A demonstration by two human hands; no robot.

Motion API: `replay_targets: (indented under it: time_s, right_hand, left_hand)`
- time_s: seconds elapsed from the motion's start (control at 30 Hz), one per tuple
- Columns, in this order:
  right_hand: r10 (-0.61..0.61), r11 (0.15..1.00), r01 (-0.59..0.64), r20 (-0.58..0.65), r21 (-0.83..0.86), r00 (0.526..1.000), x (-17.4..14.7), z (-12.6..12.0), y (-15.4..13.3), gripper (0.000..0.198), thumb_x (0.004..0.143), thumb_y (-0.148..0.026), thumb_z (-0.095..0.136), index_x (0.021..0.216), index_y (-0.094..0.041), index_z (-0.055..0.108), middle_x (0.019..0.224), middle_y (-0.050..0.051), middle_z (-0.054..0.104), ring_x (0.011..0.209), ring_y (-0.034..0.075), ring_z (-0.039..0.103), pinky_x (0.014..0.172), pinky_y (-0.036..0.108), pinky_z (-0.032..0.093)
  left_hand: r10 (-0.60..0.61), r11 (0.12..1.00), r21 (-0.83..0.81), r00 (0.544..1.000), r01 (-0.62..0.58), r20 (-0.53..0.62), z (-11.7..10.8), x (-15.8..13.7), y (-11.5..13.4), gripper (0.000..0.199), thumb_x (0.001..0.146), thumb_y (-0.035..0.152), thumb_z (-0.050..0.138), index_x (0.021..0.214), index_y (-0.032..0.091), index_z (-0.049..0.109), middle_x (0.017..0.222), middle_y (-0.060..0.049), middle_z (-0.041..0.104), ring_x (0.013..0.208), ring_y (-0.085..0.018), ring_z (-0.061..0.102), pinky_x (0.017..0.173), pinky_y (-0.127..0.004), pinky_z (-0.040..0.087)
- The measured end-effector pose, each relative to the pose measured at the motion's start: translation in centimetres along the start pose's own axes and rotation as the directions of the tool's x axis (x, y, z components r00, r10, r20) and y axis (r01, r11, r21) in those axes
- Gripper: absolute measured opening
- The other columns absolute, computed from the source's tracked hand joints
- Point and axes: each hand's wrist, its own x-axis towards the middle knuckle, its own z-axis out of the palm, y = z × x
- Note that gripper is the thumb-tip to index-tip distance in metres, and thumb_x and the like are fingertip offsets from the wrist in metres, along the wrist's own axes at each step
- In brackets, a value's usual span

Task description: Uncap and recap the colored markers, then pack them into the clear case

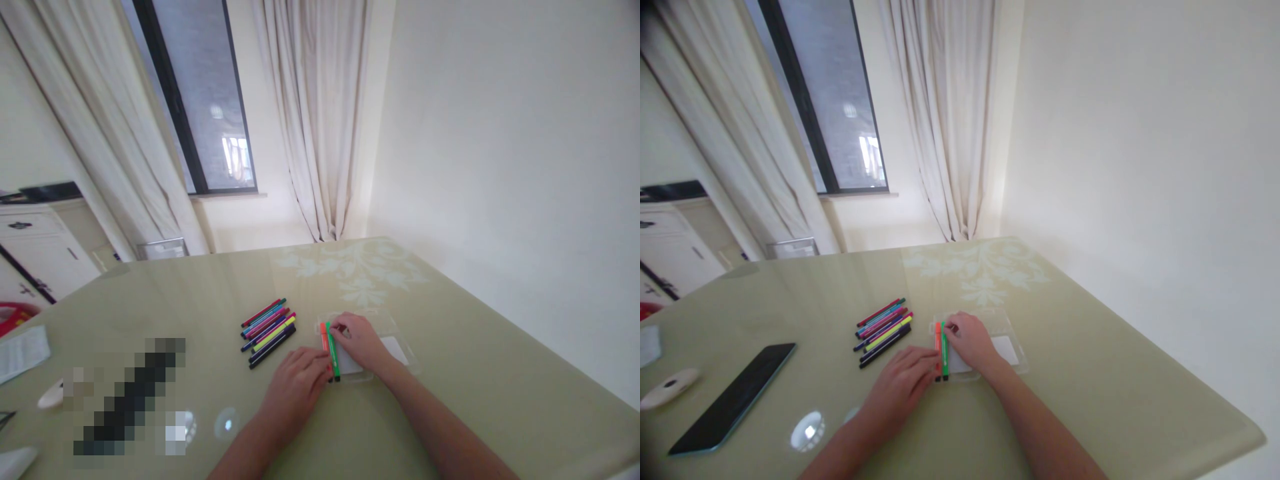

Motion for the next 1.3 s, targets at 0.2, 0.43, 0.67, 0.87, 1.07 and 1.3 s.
replay_targets:
  time_s: [0.2, 0.43, 0.67, 0.87, 1.07, 1.3]
  right_hand:
    - [-0.017, 0.997, 0.024, -0.106, 0.069, 0.994, 0.1, -0.3, 0.1, 0.012, 0.091, -0.019, 0.062, 0.087, -0.02, 0.074, 0.086, 0.004, 0.074, 0.081, 0.019, 0.068, 0.079, 0.03, 0.048]
    - [-0.004, 0.985, 0.04, -0.21, 0.169, 0.978, 0.2, -0.9, -0.3, 0.015, 0.093, -0.023, 0.061, 0.087, -0.02, 0.074, 0.087, 0.004, 0.074, 0.08, 0.019, 0.067, 0.075, 0.031, 0.048]
    - [-0.063, 0.806, 0.017, 0.057, 0.591, 0.996, -0.3, -0.4, -2.0, 0.026, 0.085, -0.04, 0.077, 0.102, -0.021, 0.075, 0.088, 0.004, 0.078, 0.08, 0.02, 0.07, 0.076, 0.032, 0.052]
    - [0.062, 0.577, -0.052, 0.02, 0.815, 0.998, 0.0, -1.3, -1.9, 0.033, 0.076, -0.044, 0.084, 0.098, -0.021, 0.074, 0.089, 0.003, 0.076, 0.085, 0.019, 0.071, 0.084, 0.034, 0.054]
    - [0.146, 0.544, -0.077, -0.004, 0.835, 0.989, 0.0, -2.1, -2.1, 0.035, 0.077, -0.047, 0.083, 0.095, -0.02, 0.071, 0.086, 0.003, 0.076, 0.081, 0.018, 0.071, 0.078, 0.032, 0.053]
    - [0.213, 0.56, -0.072, -0.06, 0.825, 0.975, 0.1, -1.9, -2.3, 0.035, 0.075, -0.046, 0.083, 0.094, -0.02, 0.069, 0.084, 0.004, 0.077, 0.08, 0.02, 0.072, 0.073, 0.031, 0.053]
  left_hand:
    - [-0.439, 0.844, 0.275, 0.888, 0.461, -0.14, -2.1, -0.5, -3.9, 0.018, 0.096, 0.018, 0.057, 0.11, 0.018, 0.069, 0.115, -0.012, 0.068, 0.112, -0.032, 0.061, 0.097, -0.048, 0.05]
    - [-0.469, 0.88, 0.074, 0.883, 0.469, -0.018, -1.8, -0.5, -4.5, 0.009, 0.095, 0.023, 0.054, 0.092, 0.022, 0.062, 0.099, -0.007, 0.069, 0.1, -0.028, 0.063, 0.091, -0.043, 0.049]
    - [-0.474, 0.821, -0.385, 0.879, 0.421, -0.052, -1.3, 0.2, -0.9, 0.026, 0.103, 0.043, 0.044, 0.107, 0.023, 0.062, 0.097, -0.004, 0.072, 0.083, -0.022, 0.068, 0.077, -0.034, 0.053]
    - [-0.461, 0.819, -0.418, 0.885, 0.394, -0.069, -2.1, 0.0, -0.2, 0.029, 0.101, 0.047, 0.05, 0.113, 0.025, 0.064, 0.098, -0.002, 0.074, 0.081, -0.019, 0.068, 0.068, -0.027, 0.052]
    - [-0.458, 0.798, -0.432, 0.889, 0.42, 0.019, -2.0, -0.1, -0.1, 0.035, 0.105, 0.049, 0.04, 0.11, 0.025, 0.065, 0.09, -0.001, 0.076, 0.071, -0.018, 0.067, 0.07, -0.029, 0.051]
    - [-0.35, 0.833, -0.424, 0.932, 0.356, 0.094, -1.8, 0.0, 0.7, 0.029, 0.105, 0.043, 0.043, 0.113, 0.025, 0.064, 0.094, -0.003, 0.076, 0.082, -0.02, 0.07, 0.076, -0.031, 0.053]
